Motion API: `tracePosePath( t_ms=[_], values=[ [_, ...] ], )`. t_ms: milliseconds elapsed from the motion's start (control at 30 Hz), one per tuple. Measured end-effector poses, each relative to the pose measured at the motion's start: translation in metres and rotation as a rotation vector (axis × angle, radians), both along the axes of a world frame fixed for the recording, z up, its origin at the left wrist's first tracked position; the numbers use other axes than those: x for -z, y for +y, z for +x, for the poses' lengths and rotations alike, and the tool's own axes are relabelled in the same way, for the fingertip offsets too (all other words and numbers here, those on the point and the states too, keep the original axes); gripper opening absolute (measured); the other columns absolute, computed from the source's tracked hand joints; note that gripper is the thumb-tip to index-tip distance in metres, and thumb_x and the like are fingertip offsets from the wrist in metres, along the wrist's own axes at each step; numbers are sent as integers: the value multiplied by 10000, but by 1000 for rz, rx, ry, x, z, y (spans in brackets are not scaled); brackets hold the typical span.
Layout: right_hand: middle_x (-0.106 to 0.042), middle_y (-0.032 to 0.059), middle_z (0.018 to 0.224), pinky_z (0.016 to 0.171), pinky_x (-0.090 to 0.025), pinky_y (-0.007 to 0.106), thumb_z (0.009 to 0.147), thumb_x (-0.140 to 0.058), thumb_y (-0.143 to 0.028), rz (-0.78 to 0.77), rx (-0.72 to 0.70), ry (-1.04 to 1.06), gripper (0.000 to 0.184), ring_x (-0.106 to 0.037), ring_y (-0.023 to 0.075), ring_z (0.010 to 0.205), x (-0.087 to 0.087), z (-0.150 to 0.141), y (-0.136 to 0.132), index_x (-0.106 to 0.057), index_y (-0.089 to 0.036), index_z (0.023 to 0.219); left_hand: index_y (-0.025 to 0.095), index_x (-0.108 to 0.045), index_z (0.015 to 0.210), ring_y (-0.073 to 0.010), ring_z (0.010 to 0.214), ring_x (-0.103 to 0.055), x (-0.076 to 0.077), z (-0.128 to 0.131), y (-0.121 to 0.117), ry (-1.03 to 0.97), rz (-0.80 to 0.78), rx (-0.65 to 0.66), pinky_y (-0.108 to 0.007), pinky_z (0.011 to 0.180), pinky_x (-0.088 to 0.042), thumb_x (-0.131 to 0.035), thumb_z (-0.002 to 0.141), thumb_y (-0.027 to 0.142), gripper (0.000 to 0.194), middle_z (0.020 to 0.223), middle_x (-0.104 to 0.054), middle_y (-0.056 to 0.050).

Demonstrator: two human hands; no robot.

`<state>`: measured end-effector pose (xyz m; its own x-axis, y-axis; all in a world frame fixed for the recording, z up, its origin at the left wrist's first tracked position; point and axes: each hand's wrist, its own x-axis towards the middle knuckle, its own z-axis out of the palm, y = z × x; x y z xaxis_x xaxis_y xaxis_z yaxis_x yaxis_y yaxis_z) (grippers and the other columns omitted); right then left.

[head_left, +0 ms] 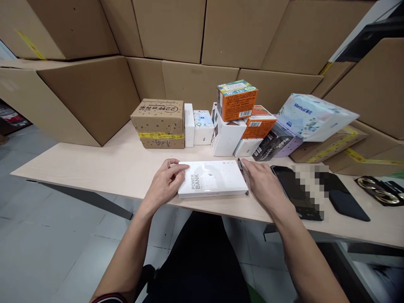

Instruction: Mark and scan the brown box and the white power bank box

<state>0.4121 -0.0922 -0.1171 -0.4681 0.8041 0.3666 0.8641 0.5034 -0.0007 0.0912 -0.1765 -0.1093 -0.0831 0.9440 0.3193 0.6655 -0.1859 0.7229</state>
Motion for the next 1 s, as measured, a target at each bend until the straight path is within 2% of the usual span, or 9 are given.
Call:
tracePosePath(
  t_ms=[100,200,300,367,467,533,667,833,1000],
  values=[
    [-699,190,1261,1016,-480,461,1024,-411,-249,146,99,138,445,-607,313,1131,-3,10,-19,-572,-101,1411,232,-759,1136,-216,1104,-630,0,0,0,2,-4,-5,-332,793,-526,-524,961,300,301,1234,-587,-104],
    [-651,263,1284,1006,-468,570,997,-495,-496,233,322,142,610,-591,407,1180,-7,26,-43,-541,-94,1454,237,-759,1138,-210,1089,-640,-1,1,-1,6,-15,-2,-337,812,-530,-521,963,300,302,1241,-590,-100],
    [-534,348,1410,908,-474,667,877,-560,-710,147,636,136,898,-527,551,1241,-6,50,-63,-454,-111,1537,244,-761,1134,-213,1098,-640,-1,1,-1,7,-12,-11,-324,791,-531,-524,962,304,299,1243,-594,-95],
    [-507,365,1436,881,-478,678,831,-557,-775,9,726,158,1023,-516,581,1256,-1,67,-69,-370,-107,1584,242,-763,1127,-212,1096,-640,-1,0,-1,11,-5,-19,-318,777,-530,-527,960,301,296,1240,-596,-96],
    [-585,347,1346,910,-480,664,800,-525,-820,-165,707,171,1101,-556,557,1229,11,86,-69,-327,-84,1595,240,-763,1122,-216,1108,-638,0,0,0,19,0,-18,-324,788,-531,-528,958,294,292,1234,-601,-98],
    [-627,319,1280,954,-465,656,802,-486,-821,-175,688,173,1089,-571,536,1215,18,90,-67,-346,-72,1581,239,-763,1121,-220,1126,-634,-1,1,0,17,3,-12,-336,811,-533,-530,956,292,290,1225,-606,-99],
    [-638,311,1235,1001,-434,651,839,-421,-757,-92,681,218,1004,-576,507,1208,23,80,-65,-401,-44,1546,232,-765,1110,-220,1126,-635,-2,2,0,3,11,-13,-350,845,-535,-532,948,284,288,1222,-608,-102],
    [-658,313,1224,1020,-433,645,823,-470,-701,15,616,329,971,-621,480,1157,23,68,-65,-456,-8,1502,222,-764,1113,-206,1085,-645,-3,3,-1,16,11,-17,-342,844,-541,-526,951,286,295,1211,-606,-100],
    [-596,304,1378,1102,-390,622,859,-559,-629,217,491,454,926,-587,432,1264,26,61,-74,-402,-6,1526,218,-760,1124,-211,1084,-656,-5,3,-2,33,5,-29,-344,857,-551,-530,959,307,296,1215,-620,-101]
  ],
)
